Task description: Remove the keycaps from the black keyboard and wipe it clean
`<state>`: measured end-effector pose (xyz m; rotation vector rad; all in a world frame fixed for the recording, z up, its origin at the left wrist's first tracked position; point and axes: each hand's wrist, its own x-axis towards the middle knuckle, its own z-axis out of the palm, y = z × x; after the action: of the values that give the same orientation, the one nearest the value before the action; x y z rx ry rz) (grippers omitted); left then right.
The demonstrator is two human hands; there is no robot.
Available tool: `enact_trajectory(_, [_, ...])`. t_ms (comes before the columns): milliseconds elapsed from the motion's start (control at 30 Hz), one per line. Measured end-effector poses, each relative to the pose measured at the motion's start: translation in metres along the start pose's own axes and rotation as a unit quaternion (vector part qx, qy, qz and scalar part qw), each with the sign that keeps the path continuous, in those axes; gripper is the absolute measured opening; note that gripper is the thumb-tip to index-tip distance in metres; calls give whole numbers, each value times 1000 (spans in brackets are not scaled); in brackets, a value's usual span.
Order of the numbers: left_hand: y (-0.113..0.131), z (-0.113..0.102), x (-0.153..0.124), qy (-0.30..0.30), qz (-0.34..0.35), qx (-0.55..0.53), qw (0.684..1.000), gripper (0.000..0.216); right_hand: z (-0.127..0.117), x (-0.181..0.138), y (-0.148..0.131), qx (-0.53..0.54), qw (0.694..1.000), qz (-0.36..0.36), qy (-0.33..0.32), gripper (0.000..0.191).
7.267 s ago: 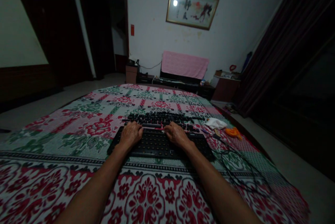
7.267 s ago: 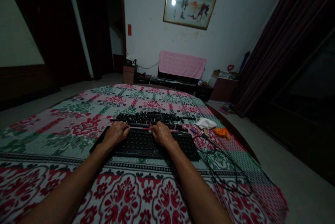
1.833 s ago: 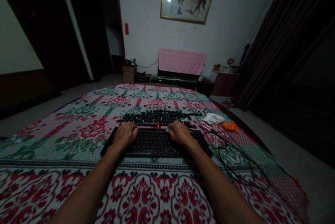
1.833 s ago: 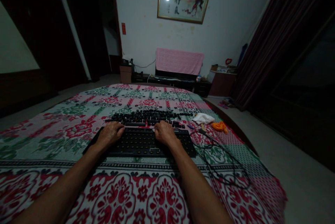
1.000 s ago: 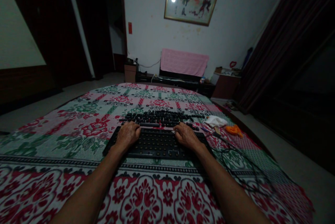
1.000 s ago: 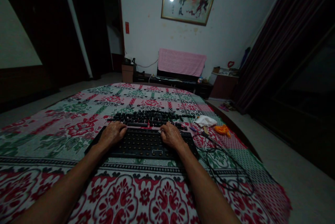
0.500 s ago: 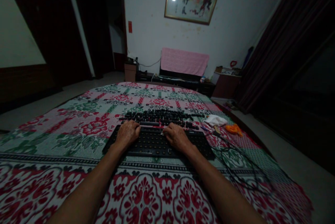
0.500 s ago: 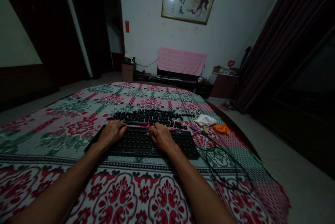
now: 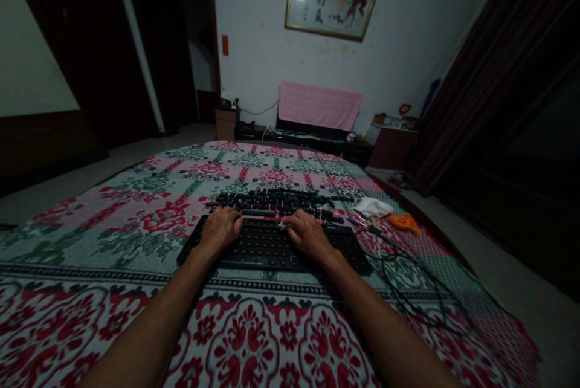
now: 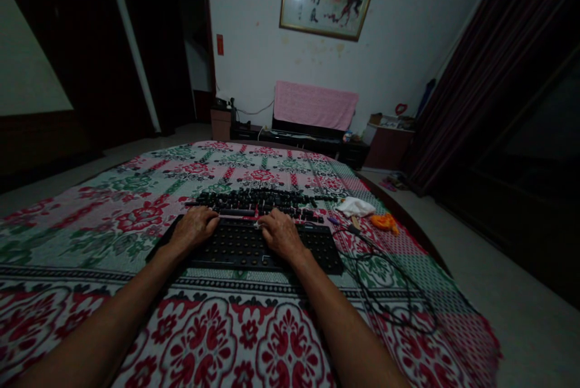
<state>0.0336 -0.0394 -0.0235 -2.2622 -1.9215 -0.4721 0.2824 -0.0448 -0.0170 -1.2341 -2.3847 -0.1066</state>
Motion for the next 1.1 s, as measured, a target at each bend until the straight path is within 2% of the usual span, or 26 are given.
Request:
enact_trajectory(200, [-1, 1, 0, -2, 1, 6, 1000, 34, 0, 4, -9, -59, 997, -8, -45, 18])
enact_trajectory(433, [-3, 4, 0, 2, 1, -1, 1000, 34, -9, -6, 8, -67, 993, 68, -72, 21])
enact_trajectory(600, [-2, 1, 0, -4, -4, -6, 1000, 35, -12, -8, 15, -80, 990, 106, -54, 18])
enact_trajectory(733, [0, -2, 0, -13, -8, -5, 1000, 35, -6, -4, 6, -16, 999, 39, -21, 18])
enact_trajectory(833, [1, -2, 0, -13, -15, -9, 1000, 33, -1, 0, -2, 6, 1000, -3, -29, 18])
enact_trajectory(1000, [1, -1, 0, -7, -8, -3, 1000, 33, -4, -1, -5, -12, 998, -17, -59, 21])
enact_trajectory(1100, [1, -2, -1, -5, -3, 0, 1000, 33, -10, -3, 0, -17, 997, 9, -76, 22])
